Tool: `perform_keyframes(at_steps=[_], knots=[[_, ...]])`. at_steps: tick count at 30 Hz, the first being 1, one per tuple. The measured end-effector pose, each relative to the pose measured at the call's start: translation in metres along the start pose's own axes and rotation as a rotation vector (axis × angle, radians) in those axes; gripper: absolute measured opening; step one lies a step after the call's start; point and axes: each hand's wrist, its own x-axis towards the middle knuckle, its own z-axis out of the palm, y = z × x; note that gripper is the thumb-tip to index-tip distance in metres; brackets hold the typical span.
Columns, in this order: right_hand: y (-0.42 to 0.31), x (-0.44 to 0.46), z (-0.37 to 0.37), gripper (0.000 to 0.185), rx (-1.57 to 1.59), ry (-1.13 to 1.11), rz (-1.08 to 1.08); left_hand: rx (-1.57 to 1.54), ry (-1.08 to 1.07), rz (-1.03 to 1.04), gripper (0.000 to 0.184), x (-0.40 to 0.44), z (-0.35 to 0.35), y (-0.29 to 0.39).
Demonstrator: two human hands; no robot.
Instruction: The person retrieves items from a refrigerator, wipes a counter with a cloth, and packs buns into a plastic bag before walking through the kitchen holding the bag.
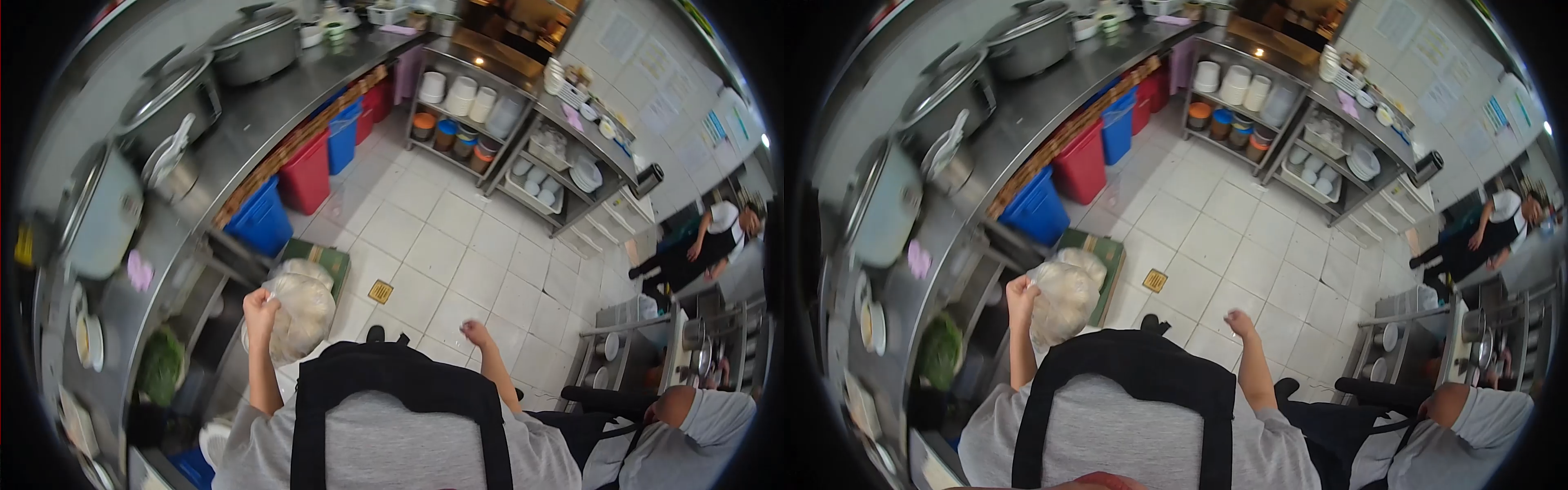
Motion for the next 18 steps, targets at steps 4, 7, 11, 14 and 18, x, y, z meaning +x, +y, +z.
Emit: perform_keyframes(at_steps=[4, 7, 11, 14, 18], knots=[[0.093, -0.025, -0.016, 0.037, 0.019, -0.175, 0.574, -0.101, -0.067, -0.043, 0.013, 0.074, 0.057, 0.043], [0.103, -0.021, -0.100, 0.042, 0.199, -0.307, 0.910, -0.178, -0.034, -0.023, 0.015, 0.128, 0.099, 0.053], [0.216, 0.129, -0.214, 0.038, -0.061, -0.222, 0.814, -0.208, 0.024, 0.033, 0.016, 0.193, 0.158, 0.059], [0.158, 0.245, -0.334, 0.029, -0.418, 0.445, 0.147, -0.201, 0.098, 0.026, 0.016, 0.233, 0.204, 0.060], [0.091, 0.413, -0.480, 0.035, -0.143, 0.681, 0.090, -0.095, 0.236, -0.007, 0.016, 0.266, 0.258, 0.081]])
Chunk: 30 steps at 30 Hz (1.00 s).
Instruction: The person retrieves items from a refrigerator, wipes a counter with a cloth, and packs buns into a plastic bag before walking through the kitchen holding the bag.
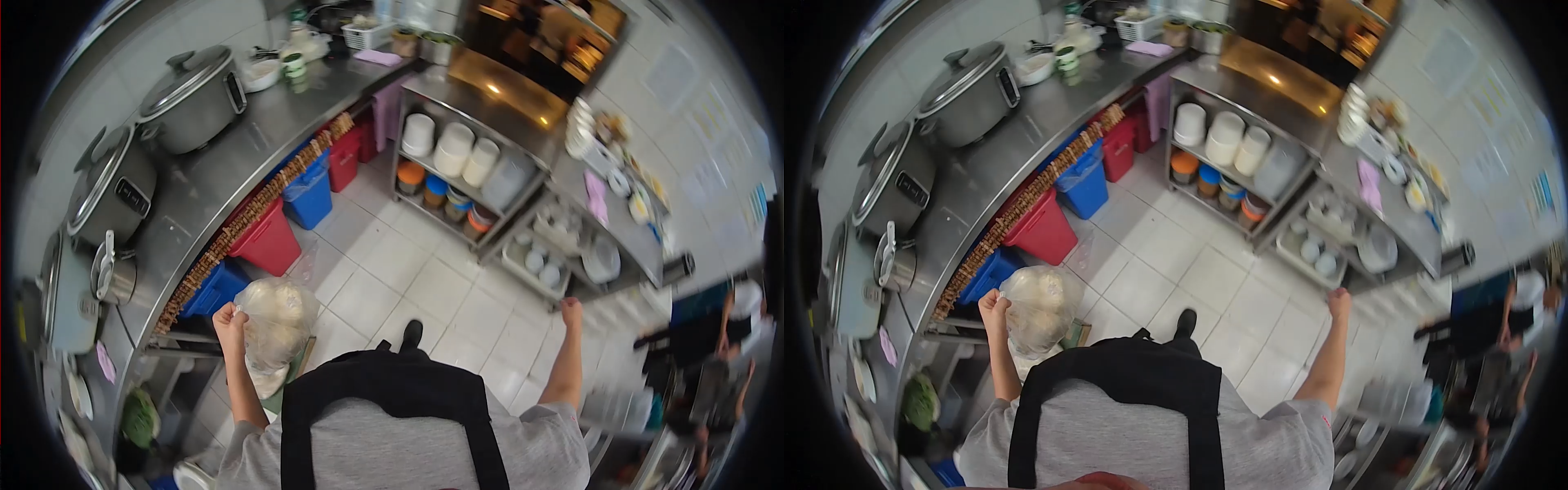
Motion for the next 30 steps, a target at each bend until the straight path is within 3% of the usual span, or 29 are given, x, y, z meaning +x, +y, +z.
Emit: perform_keyframes(at_steps=[1, 3, 5, 7, 9, 12, 13, 14, 16, 18, 19, 21, 22, 24, 26, 30], knots=[[-0.026, 0.046, -0.015, 0.032, 0.054, 0.017, -0.037, 0.040, 0.042, -0.016, 0.016, 0.003, 0.016, 0.009], [-0.029, 0.156, -0.013, 0.038, -0.141, 0.237, -0.160, 0.063, 0.116, -0.040, 0.015, 0.006, 0.041, 0.022], [-0.077, 0.222, -0.036, 0.047, -0.243, 0.239, -0.097, 0.060, 0.204, -0.048, 0.015, 0.008, 0.054, 0.030], [-0.095, 0.279, -0.040, 0.044, -0.218, 0.278, -0.261, 0.117, 0.292, -0.049, 0.015, 0.007, 0.064, 0.040], [-0.058, 0.361, -0.018, 0.040, -0.335, 0.217, -0.365, 0.126, 0.372, -0.081, 0.015, 0.010, 0.070, 0.045], [-0.079, 0.391, -0.009, 0.046, -0.242, 0.083, -0.241, 0.132, 0.493, -0.082, 0.015, 0.018, 0.085, 0.049], [-0.097, 0.381, -0.013, 0.044, -0.442, 0.030, -0.242, 0.146, 0.507, -0.098, 0.014, 0.021, 0.092, 0.051], [-0.108, 0.370, -0.009, 0.038, -0.571, 0.210, -0.378, 0.161, 0.515, -0.114, 0.013, 0.025, 0.099, 0.053], [-0.113, 0.376, 0.000, 0.032, -0.521, 0.205, -0.104, 0.202, 0.559, -0.156, 0.011, 0.035, 0.113, 0.052], [-0.110, 0.374, 0.019, 0.025, -0.648, 0.440, -0.112, 0.166, 0.626, -0.229, 0.010, 0.043, 0.124, 0.041], [-0.132, 0.379, 0.019, 0.025, -0.646, 0.448, -0.134, 0.201, 0.650, -0.234, 0.011, 0.049, 0.127, 0.035], [-0.174, 0.378, 0.021, 0.023, -0.393, 0.255, 0.292, 0.186, 0.687, -0.266, 0.011, 0.065, 0.136, 0.030], [-0.179, 0.404, 0.035, 0.023, -0.401, 0.250, 0.275, 0.182, 0.702, -0.292, 0.011, 0.074, 0.139, 0.029], [-0.208, 0.442, 0.063, 0.017, 0.901, -0.350, 0.385, 0.162, 0.719, -0.261, 0.012, 0.086, 0.141, 0.012], [-0.286, 0.476, 0.130, 0.015, 1.149, -0.658, 0.075, 0.137, 0.742, -0.280, 0.012, 0.100, 0.148, 0.015], [-0.583, 0.419, 0.184, 0.021, 1.246, -1.088, -0.081, -0.046, 0.869, -0.249, 0.015, 0.125, 0.174, 0.034]])
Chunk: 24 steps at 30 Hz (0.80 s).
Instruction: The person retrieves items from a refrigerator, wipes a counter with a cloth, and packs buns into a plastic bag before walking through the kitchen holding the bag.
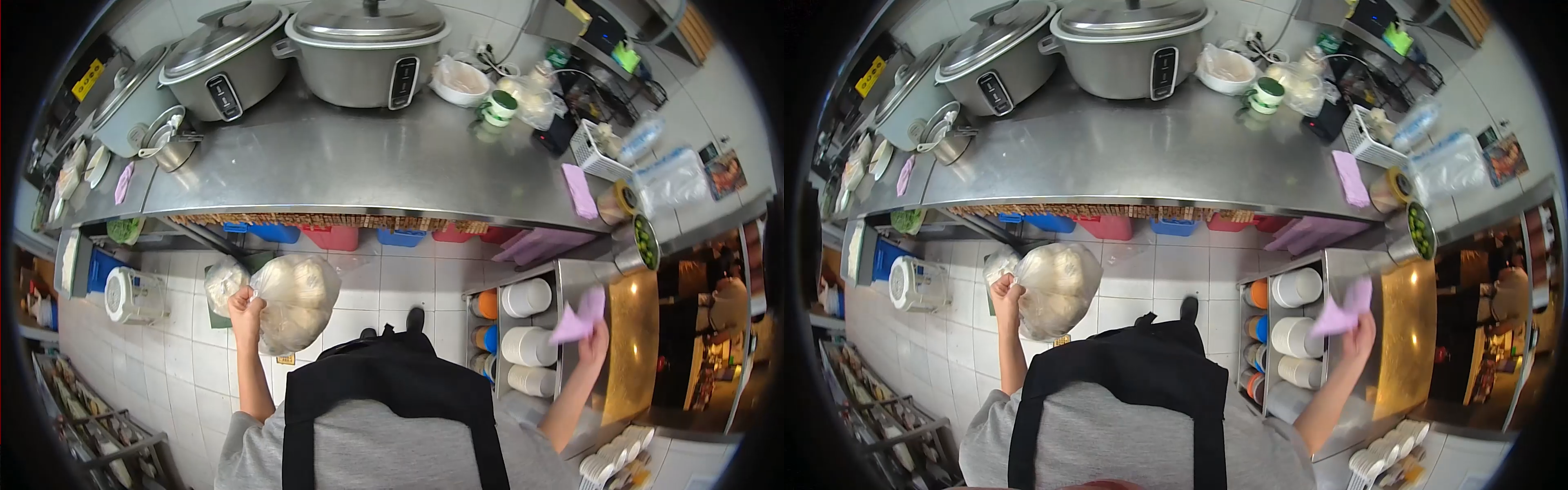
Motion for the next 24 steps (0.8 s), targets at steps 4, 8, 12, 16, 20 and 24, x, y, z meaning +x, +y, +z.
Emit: perform_keyframes(at_steps=[4, 8, 12, 16, 20, 24], knots=[[0.009, 0.141, 0.153, 0.030, -0.455, -0.114, 0.045, -0.039, 0.132, -0.007, 0.008, -0.011, 0.022, 0.003], [0.120, 0.259, 0.238, 0.060, -1.561, -0.566, -1.084, 0.017, 0.323, -0.058, 0.009, -0.033, 0.048, 0.014], [0.182, 0.222, 0.367, 0.074, -1.576, -0.539, -0.771, 0.140, 0.575, -0.085, 0.010, -0.063, 0.063, 0.019], [0.261, 0.127, 0.511, 0.077, -1.311, -0.923, -0.881, 0.128, 0.777, -0.162, 0.013, -0.099, 0.070, 0.027], [0.285, 0.076, 0.582, 0.056, -1.114, -1.445, -1.054, 0.106, 1.005, -0.159, 0.013, -0.135, 0.070, 0.022], [0.266, 0.133, 0.556, 0.047, -0.948, -1.614, -0.842, 0.113, 1.182, -0.247, 0.012, -0.176, 0.059, 0.007]])
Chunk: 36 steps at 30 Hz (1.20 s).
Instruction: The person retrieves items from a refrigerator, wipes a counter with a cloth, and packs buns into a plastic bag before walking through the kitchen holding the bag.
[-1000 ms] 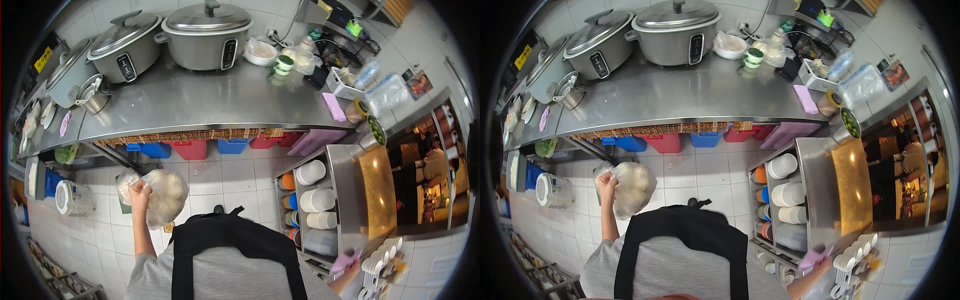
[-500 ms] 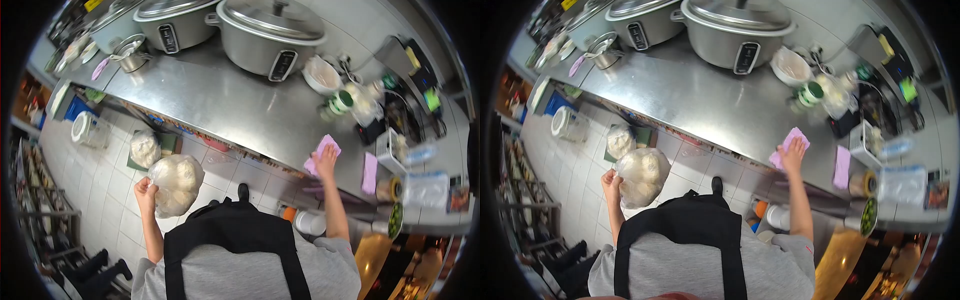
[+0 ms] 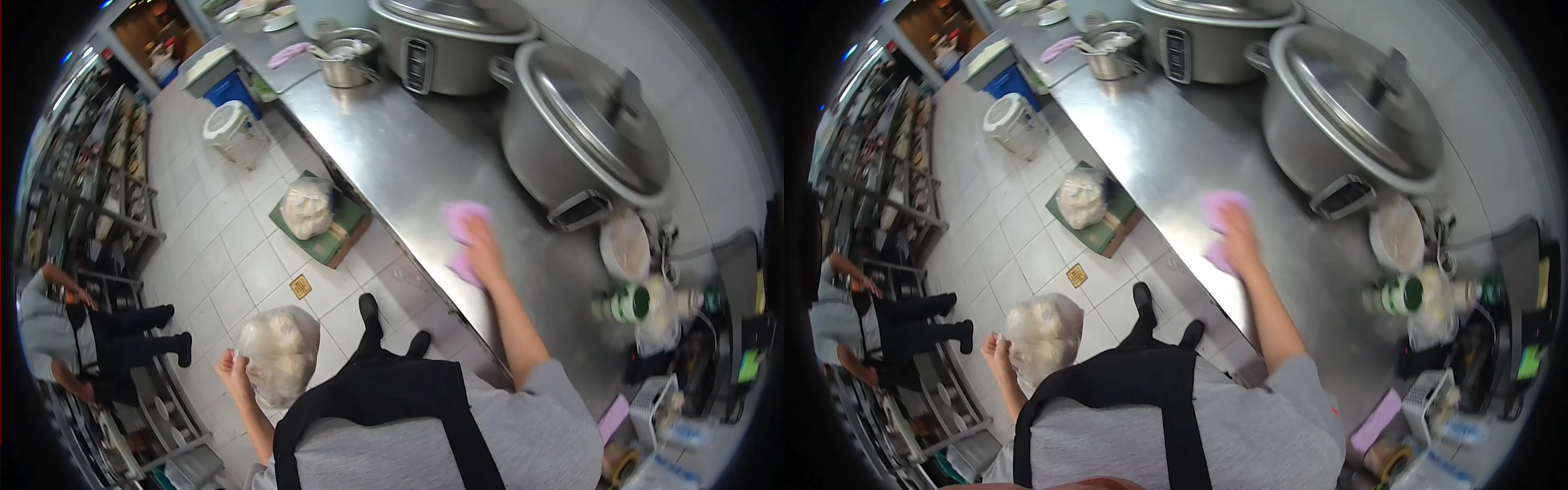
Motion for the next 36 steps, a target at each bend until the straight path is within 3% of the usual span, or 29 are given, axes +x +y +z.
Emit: perform_keyframes(at_steps=[3, 4, 5, 7, 11, 14, 16, 18, 19, 20, 22, 24, 25, 28, 30, 31, 33, 34, 36], knots=[[0.094, -0.050, -0.032, 0.039, -0.247, 0.504, 0.460, -0.013, 0.089, -0.059, 0.012, 0.002, -0.006, -0.016], [0.114, -0.057, -0.046, 0.040, -0.742, 0.341, 0.522, -0.029, 0.109, -0.063, 0.012, 0.006, -0.009, -0.021], [0.107, -0.034, -0.036, 0.040, -0.731, 0.341, 0.507, -0.005, 0.136, -0.065, 0.012, 0.012, -0.008, -0.025], [0.083, 0.026, -0.017, 0.045, -0.659, 0.239, 0.564, 0.016, 0.165, -0.086, 0.012, 0.025, -0.010, -0.028], [0.024, 0.185, 0.071, 0.050, -0.459, 0.277, 0.266, 0.019, 0.228, -0.126, 0.012, 0.055, -0.012, -0.035], [-0.029, 0.290, 0.127, 0.047, -0.335, 0.233, 0.280, -0.041, 0.247, -0.126, 0.013, 0.078, -0.007, -0.031], [-0.066, 0.351, 0.200, 0.056, -0.122, 0.309, 0.182, -0.063, 0.246, -0.125, 0.013, 0.097, -0.003, -0.025], [-0.152, 0.390, 0.243, 0.056, -0.120, 0.178, 0.086, -0.085, 0.215, -0.114, 0.011, 0.115, 0.006, -0.020], [-0.173, 0.413, 0.286, 0.053, 0.258, 0.193, -0.026, -0.094, 0.222, -0.111, 0.011, 0.123, 0.010, -0.018], [-0.209, 0.430, 0.300, 0.044, 0.607, -0.075, 0.118, -0.111, 0.198, -0.095, 0.012, 0.129, 0.013, -0.016], [-0.270, 0.441, 0.301, 0.039, 0.624, -0.024, -0.247, -0.114, 0.188, -0.073, 0.012, 0.140, 0.012, -0.012], [-0.285, 0.452, 0.298, 0.038, 0.671, 0.129, -0.266, -0.126, 0.194, -0.101, 0.007, 0.145, 0.013, -0.007], [-0.284, 0.455, 0.277, 0.038, 0.806, 0.204, -0.138, -0.142, 0.200, -0.126, 0.006, 0.147, 0.015, -0.002], [-0.238, 0.479, 0.236, 0.036, 0.544, 0.380, -0.095, -0.134, 0.171, -0.117, 0.005, 0.154, 0.016, -0.004], [-0.182, 0.519, 0.294, 0.035, 0.120, 0.437, 0.059, -0.097, 0.189, -0.125, 0.005, 0.154, 0.022, -0.005], [-0.177, 0.535, 0.308, 0.035, 0.132, 0.429, 0.044, -0.089, 0.170, -0.150, 0.005, 0.152, 0.025, -0.009], [-0.175, 0.542, 0.340, 0.037, -0.259, 0.639, -0.208, -0.069, 0.161, -0.203, 0.005, 0.140, 0.031, -0.009], [-0.195, 0.541, 0.351, 0.037, -0.248, 0.631, -0.216, -0.067, 0.177, -0.207, 0.005, 0.141, 0.032, -0.013], [-0.264, 0.513, 0.356, 0.026, 0.869, -0.464, -0.006, 0.001, 0.124, -0.259, 0.005, 0.141, 0.035, -0.020]])
